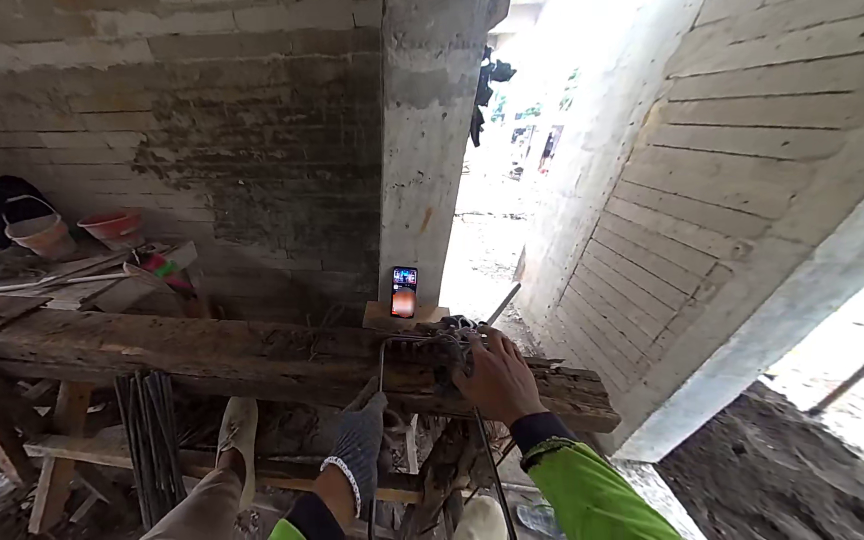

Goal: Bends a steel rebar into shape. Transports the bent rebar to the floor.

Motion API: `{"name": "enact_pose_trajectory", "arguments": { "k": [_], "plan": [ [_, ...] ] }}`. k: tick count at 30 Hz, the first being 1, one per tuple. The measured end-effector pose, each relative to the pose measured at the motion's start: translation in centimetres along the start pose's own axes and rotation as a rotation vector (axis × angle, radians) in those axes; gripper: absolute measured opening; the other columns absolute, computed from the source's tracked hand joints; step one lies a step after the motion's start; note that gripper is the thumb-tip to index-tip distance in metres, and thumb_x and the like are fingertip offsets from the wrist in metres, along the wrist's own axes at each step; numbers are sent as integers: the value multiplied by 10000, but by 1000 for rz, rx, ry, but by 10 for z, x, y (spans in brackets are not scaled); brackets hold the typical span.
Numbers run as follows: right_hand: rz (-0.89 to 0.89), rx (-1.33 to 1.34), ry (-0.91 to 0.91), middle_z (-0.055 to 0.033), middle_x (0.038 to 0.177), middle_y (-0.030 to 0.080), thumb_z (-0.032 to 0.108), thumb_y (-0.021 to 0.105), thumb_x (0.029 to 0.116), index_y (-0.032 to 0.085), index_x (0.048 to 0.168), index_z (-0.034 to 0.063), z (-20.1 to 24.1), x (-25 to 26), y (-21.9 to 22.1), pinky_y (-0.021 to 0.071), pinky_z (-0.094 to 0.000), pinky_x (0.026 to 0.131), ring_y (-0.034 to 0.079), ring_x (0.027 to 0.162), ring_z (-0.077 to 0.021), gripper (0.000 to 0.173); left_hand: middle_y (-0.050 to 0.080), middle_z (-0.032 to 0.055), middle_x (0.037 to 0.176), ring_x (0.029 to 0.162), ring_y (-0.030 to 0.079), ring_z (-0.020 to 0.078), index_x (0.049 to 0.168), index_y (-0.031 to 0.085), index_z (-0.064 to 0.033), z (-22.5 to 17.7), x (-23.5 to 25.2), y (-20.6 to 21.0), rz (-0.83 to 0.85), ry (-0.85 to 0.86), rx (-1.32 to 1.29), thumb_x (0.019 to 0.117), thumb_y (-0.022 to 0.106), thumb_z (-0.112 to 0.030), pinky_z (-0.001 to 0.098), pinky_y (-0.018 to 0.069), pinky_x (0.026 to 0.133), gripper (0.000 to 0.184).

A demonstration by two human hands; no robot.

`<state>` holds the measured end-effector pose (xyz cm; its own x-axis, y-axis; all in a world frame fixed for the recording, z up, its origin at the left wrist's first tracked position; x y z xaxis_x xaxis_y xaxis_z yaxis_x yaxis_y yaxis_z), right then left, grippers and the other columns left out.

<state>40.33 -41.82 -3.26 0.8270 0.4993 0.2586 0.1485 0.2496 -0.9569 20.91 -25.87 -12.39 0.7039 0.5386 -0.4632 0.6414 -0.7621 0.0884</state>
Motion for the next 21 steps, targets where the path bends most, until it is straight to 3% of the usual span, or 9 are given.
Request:
{"name": "enact_pose_trajectory", "arguments": {
  "k": [3,6,8,12,14,18,21],
  "plan": [
    [121,52,34,-169,1485,488,442,783,830,642,1351,62,-1,5,5,503,-498,1041,571,1276,-332,660,623,61,825,481,483,128,1493,537,-294,0,0,0,-3,-6,-16,1080,527,-343,254,382,400,416],
    [197,40,55,-182,1415,531,453,784,830,634,1352,66,0,4,3,565,-525,911,636,1160,-350,667,604,59,833,481,469,126,1495,529,-297,4,-2,3,-6,-16,-37,1086,513,-360,256,376,398,413],
    [232,20,57,-174,1417,536,477,787,826,649,1337,74,0,5,2,572,-532,881,654,1121,-350,666,596,55,824,474,456,124,1508,511,-300,4,-2,5,-1,-24,-52,1092,497,-364,256,368,394,420],
    [284,-26,41,-171,1352,576,536,799,792,724,1191,82,-1,12,4,577,-549,817,681,1014,-343,609,601,55,829,475,453,126,1517,490,-292,-2,-4,6,1,-32,-16,1105,463,-365,262,368,401,420],
    [288,-30,21,-167,1311,612,579,810,762,748,1116,104,-6,19,11,575,-567,793,685,1007,-347,596,602,59,834,482,454,129,1507,498,-277,-3,-6,6,-10,-50,-8,1104,463,-369,266,371,406,415],
    [332,-31,27,-150,1292,632,628,806,733,758,1108,140,-11,27,18,573,-586,806,681,1039,-346,617,607,60,889,502,448,122,1504,489,-300,-1,-5,7,-14,-65,-11,1104,458,-369,258,361,420,407],
    [353,-10,-7,-144,1232,666,660,743,797,768,1052,154,-13,29,18,563,-595,813,677,1049,-348,567,590,58,880,500,449,126,1499,495,-332,-1,-5,5,-27,-50,14,1100,462,-379,261,372,423,403]
  ]
}}
Point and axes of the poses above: each hand's wrist, its own x-axis towards the middle knuckle, its own y-axis out of the palm, z = x × y, the point moved 10 cm from there along x, towards the middle knuckle
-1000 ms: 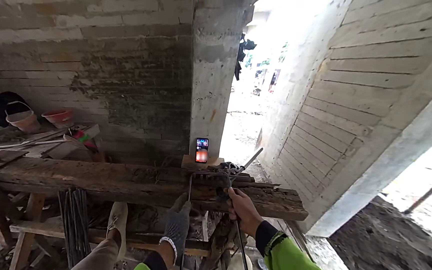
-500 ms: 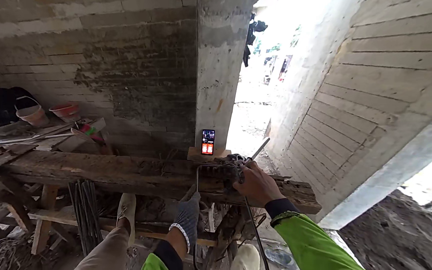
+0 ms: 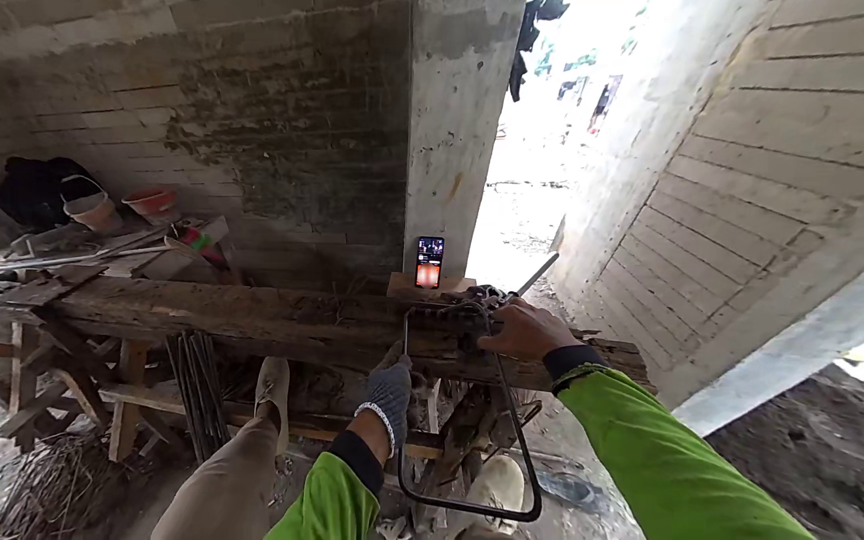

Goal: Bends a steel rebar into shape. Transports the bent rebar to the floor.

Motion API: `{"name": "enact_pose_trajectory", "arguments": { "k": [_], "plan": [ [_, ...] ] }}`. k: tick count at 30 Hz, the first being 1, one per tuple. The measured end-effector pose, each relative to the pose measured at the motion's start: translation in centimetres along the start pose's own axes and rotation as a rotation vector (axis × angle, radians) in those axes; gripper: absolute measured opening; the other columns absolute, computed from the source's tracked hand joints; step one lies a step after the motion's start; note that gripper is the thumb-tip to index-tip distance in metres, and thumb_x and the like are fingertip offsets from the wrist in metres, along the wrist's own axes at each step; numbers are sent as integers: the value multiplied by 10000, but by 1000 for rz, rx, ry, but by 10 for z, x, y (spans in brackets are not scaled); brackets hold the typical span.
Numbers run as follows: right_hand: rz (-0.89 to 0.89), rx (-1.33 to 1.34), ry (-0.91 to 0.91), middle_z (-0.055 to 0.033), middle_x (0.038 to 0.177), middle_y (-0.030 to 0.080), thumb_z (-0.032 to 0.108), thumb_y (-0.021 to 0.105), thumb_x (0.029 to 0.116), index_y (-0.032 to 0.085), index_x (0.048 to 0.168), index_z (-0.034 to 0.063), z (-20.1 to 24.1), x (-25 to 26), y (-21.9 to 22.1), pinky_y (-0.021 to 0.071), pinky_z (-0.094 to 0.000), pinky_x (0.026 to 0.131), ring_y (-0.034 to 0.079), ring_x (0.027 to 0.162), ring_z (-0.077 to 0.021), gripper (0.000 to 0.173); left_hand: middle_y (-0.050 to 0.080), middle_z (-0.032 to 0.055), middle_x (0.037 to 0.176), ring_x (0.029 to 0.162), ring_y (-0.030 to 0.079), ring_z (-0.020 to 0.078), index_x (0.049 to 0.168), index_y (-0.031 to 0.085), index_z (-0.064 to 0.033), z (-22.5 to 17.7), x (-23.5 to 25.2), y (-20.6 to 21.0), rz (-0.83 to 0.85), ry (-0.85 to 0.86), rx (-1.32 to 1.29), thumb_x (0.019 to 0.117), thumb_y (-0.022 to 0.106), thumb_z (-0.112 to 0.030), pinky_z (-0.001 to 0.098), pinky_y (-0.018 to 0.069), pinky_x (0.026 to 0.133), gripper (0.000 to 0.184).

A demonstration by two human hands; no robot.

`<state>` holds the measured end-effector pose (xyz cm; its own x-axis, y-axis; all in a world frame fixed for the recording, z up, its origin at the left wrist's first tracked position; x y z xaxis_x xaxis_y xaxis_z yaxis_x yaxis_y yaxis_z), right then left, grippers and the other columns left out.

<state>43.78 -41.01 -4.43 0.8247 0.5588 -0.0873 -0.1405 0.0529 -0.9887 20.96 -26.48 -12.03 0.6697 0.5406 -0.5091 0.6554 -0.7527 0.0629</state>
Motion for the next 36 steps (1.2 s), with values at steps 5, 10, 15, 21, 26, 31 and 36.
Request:
{"name": "enact_pose_trajectory", "arguments": {
  "k": [5,10,15,21,26,31,36],
  "plan": [
    [88,118,-100,-160,1038,730,380,439,1092,769,956,107,-13,10,-7,505,-641,849,684,1002,-373,449,570,54,829,482,447,124,1450,535,-248,5,3,1,8,-29,-14,1096,467,-399,264,387,413,391],
    [222,-157,-194,-80,1024,768,224,716,927,811,1062,216,-15,57,-2,542,-602,892,714,1010,-312,165,572,57,833,480,446,125,1485,512,-272,9,4,2,28,-46,-58,1094,478,-396,259,378,407,411],
    [317,-246,-187,-131,970,758,209,828,872,779,1007,81,-6,74,-12,574,-551,888,735,924,-316,192,528,35,750,438,412,113,1436,533,-226,14,3,4,56,-88,-152,1092,482,-393,252,367,375,386],
    [348,-396,-130,-228,1433,534,617,841,750,509,1482,111,-32,92,-21,477,-633,995,587,1240,-418,950,524,35,747,429,415,111,1408,527,-199,21,4,6,86,-142,-209,1089,495,-376,247,375,361,366],
    [484,-327,-138,-253,1556,441,558,833,791,293,1596,-3,-28,92,-12,298,-531,1218,397,1477,-370,1120,500,23,647,402,407,111,1044,577,-93,23,1,4,73,-178,-221,1083,501,-410,247,372,347,328],
    [615,-363,-126,-232,1523,491,612,736,863,367,1588,72,-47,104,7,288,-538,1211,412,1465,-366,977,507,28,652,400,416,111,1137,576,-101,24,5,5,77,-156,-232,1082,504,-408,250,376,343,320],
    [559,-187,-59,-226,1530,480,600,724,885,239,1624,51,-65,94,6,321,-512,1203,448,1439,-351,1040,496,24,641,397,406,110,1120,572,-98,25,2,5,85,-167,-241,1084,496,-413,247,371,342,326]
  ]
}}
Point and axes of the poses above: each hand's wrist, its own x-axis towards the middle knuckle, its own y-axis out of the palm, z = x × y, the point moved 10 cm from there along x, towards the middle knuckle
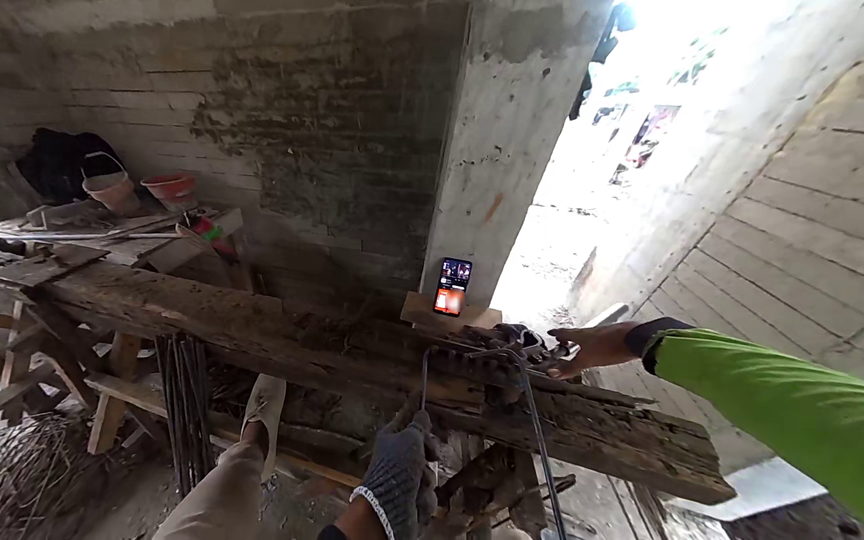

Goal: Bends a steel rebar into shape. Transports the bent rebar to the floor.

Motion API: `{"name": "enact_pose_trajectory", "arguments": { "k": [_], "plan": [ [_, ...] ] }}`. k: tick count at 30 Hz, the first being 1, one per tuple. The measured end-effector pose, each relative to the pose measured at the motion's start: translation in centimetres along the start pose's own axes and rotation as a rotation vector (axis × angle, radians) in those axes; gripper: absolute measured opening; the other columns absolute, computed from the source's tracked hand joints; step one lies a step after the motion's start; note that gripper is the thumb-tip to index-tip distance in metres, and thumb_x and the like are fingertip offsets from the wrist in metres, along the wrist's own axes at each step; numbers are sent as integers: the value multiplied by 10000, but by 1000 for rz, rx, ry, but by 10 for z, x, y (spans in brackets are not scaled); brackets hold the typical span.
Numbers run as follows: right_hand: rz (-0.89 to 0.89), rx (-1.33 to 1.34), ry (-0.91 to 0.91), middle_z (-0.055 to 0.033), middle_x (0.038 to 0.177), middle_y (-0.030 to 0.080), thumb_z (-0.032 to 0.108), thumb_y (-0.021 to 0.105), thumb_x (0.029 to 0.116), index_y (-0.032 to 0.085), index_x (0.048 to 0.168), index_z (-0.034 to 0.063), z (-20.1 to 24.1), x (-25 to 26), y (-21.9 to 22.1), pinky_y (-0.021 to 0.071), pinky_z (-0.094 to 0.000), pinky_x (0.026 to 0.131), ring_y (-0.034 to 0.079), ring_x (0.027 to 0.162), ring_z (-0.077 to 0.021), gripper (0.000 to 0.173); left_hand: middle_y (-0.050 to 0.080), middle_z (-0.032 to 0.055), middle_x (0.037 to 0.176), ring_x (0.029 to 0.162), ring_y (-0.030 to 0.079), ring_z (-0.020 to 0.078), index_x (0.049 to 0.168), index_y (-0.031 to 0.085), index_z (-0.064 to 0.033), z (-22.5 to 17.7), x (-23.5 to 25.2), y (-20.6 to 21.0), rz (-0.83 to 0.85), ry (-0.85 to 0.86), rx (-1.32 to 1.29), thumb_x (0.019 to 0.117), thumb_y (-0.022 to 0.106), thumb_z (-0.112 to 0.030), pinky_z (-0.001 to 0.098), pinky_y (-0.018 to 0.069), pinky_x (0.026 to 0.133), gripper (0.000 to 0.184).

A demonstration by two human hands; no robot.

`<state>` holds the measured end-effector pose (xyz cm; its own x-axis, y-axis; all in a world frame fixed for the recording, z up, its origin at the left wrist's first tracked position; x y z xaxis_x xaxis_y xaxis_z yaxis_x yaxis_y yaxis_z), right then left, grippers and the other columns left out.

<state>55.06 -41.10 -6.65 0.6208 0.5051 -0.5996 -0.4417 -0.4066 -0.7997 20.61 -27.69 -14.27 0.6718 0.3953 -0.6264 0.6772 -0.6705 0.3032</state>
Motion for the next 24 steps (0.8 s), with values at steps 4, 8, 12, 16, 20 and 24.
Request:
{"name": "enact_pose_trajectory", "arguments": {
  "k": [4,8,12,16,20,24],
  "plan": [
    [-52,149,52,-253,1543,455,667,660,900,233,1622,24,-21,-7,16,320,-522,1206,436,1445,-381,1056,496,25,656,402,407,115,1105,577,-99,1,1,-1,-3,5,-5,1081,506,-411,256,383,345,321],
    [-83,200,173,-248,1476,527,759,591,883,466,1499,-18,-32,-22,28,350,-554,1175,473,1415,-373,999,486,20,664,402,398,105,1220,564,-126,-2,-1,0,-4,15,-20,1087,499,-379,245,369,345,293],
    [-41,206,231,-255,1271,647,774,455,938,671,1203,-61,-28,-39,45,423,-541,1080,592,1255,-359,902,465,13,666,411,380,99,1250,559,-133,-8,-3,0,29,30,-4,1099,464,-363,237,357,357,291],
    [-91,268,272,-264,1285,641,801,424,928,666,1199,-83,-26,-53,52,409,-542,1090,585,1267,-366,956,461,17,627,408,395,116,1045,582,-95,-7,0,-3,-26,33,46,1092,483,-388,256,372,361,312],
    [-160,320,298,-243,1238,674,899,380,855,707,1152,-38,-42,-42,65,443,-581,1054,619,1226,-371,1036,472,19,664,425,401,106,1187,586,-110,-11,-1,-4,-16,53,70,1091,485,-384,246,372,368,307],
    [-177,430,316,-273,1321,630,901,342,862,674,1233,-60,-39,-48,80,399,-602,1101,566,1302,-405,1082,484,24,656,418,399,108,1046,580,-87,-11,-2,-5,-18,44,81,1094,476,-384,241,374,368,319]
  ]
}}
Point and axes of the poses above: each hand's wrist, its own x-axis towards the middle knuckle, its own y-axis out of the palm, z = x × y, the point moved 10 cm from there along x, towards the middle knuckle
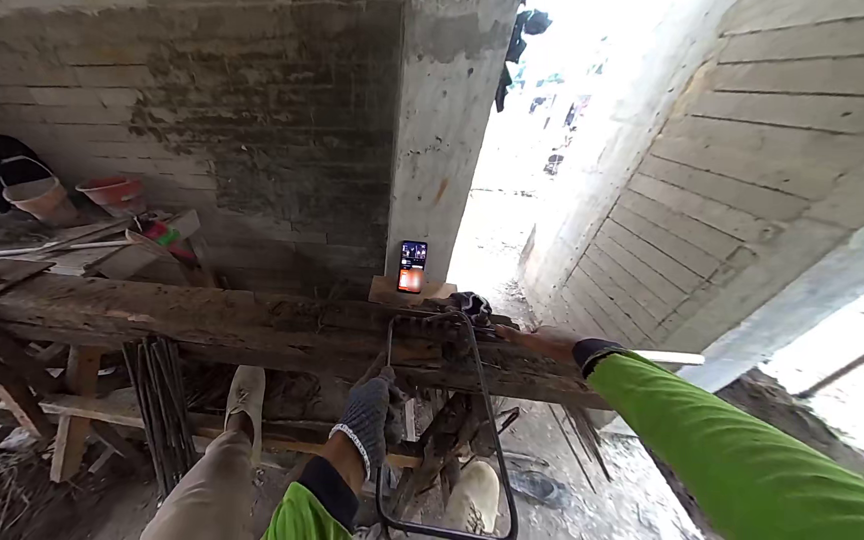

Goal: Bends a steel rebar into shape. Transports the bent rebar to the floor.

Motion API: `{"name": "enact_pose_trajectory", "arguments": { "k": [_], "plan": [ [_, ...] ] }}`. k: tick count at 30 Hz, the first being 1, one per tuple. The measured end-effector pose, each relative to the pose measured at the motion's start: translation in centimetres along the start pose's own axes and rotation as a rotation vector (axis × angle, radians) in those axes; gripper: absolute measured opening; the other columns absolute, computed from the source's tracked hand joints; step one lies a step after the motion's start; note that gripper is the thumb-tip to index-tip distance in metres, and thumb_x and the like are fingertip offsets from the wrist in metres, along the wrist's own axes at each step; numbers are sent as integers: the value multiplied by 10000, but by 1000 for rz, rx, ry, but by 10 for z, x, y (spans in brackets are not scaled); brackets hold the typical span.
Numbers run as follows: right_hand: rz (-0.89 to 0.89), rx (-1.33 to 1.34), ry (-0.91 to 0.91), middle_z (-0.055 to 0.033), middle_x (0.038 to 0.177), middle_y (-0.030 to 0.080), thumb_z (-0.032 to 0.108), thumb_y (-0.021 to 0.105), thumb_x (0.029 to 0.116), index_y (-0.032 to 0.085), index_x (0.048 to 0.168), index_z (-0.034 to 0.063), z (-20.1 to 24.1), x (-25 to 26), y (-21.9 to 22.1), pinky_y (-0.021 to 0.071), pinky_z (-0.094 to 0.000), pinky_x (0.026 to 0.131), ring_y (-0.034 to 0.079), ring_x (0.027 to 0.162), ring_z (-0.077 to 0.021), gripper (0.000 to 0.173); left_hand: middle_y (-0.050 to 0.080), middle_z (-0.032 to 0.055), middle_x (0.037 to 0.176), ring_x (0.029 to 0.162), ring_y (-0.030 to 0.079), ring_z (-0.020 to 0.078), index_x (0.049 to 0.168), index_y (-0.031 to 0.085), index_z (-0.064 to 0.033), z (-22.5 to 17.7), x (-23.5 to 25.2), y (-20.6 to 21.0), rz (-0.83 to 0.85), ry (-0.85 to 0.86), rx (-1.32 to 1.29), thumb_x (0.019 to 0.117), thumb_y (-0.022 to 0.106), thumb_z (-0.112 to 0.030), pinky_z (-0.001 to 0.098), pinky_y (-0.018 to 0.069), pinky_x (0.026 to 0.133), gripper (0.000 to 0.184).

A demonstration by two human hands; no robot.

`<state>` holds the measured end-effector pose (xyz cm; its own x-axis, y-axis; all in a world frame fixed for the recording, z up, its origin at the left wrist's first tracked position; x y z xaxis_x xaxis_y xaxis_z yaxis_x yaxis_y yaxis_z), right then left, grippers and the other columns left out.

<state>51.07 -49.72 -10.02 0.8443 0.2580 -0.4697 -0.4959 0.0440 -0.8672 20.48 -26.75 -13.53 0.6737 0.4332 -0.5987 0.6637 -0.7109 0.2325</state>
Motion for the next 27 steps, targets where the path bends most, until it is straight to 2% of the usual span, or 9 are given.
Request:
{"name": "enact_pose_trajectory", "arguments": {
  "k": [3,4,13,18,20,21,24,26,27],
  "plan": [
    [-56,46,15,-264,1302,646,972,347,781,703,1194,-32,-13,19,4,419,-619,1081,580,1285,-404,1143,486,23,675,426,404,108,1153,592,-101,-1,1,1,5,4,2,1094,477,-382,244,375,371,309],
    [-61,51,17,-256,1311,645,986,343,764,703,1206,-18,-16,22,5,420,-619,1083,579,1290,-398,1155,484,19,659,417,400,104,1112,584,-98,-1,1,1,4,5,1,1093,478,-384,242,374,362,305],
    [-194,8,57,-265,1386,600,1000,223,764,662,1283,-18,-29,4,-2,415,-629,1099,538,1345,-419,1224,508,31,688,415,392,105,1269,571,-128,-2,4,2,27,30,-18,1091,487,-370,238,353,358,312],
    [-183,-36,-101,-184,1164,724,886,353,873,758,1119,104,-41,5,-7,473,-632,999,660,1158,-368,915,492,28,694,422,394,109,1271,566,-141,0,6,3,33,19,-20,1089,491,-376,244,363,366,307],
    [-163,58,-214,-120,1240,721,844,373,910,733,1260,221,-56,19,-2,454,-640,1050,651,1209,-331,800,504,30,713,441,404,116,1370,574,-186,0,4,1,28,20,-19,1086,500,-376,252,361,383,350],
    [-163,79,-254,-103,1291,704,830,430,905,696,1331,263,-59,21,-1,446,-629,1076,634,1248,-320,757,500,26,699,437,403,113,1297,584,-165,-1,4,1,20,22,-13,1083,503,-384,250,362,377,316],
    [-145,3,-361,-159,1380,633,575,667,944,572,1462,232,-61,16,1,426,-615,1099,580,1304,-358,628,476,21,686,422,395,111,1266,577,-159,0,4,0,27,6,-22,1084,502,-376,250,373,365,293],
    [-182,-121,-398,-147,1342,662,470,649,990,543,1497,276,-71,21,-3,471,-599,1057,625,1247,-344,553,471,20,694,424,396,110,1334,576,-172,1,4,0,24,4,-31,1084,505,-356,248,374,365,319],
    [-217,-149,-406,-148,1334,668,447,623,1011,545,1500,265,-77,24,-7,472,-597,1056,631,1238,-345,527,468,18,678,420,396,107,1263,575,-147,0,4,0,20,6,-29,1085,502,-360,247,377,363,287]
  ]
}}
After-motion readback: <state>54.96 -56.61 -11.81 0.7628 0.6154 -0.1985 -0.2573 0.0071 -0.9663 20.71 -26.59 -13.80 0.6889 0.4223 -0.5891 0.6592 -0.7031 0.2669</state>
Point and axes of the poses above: each hand's wrist, its own x-axis towards the middle knuckle, its own y-axis out of the palm, z = x × y, the point moved 10 cm from there along x, towards the middle knuckle
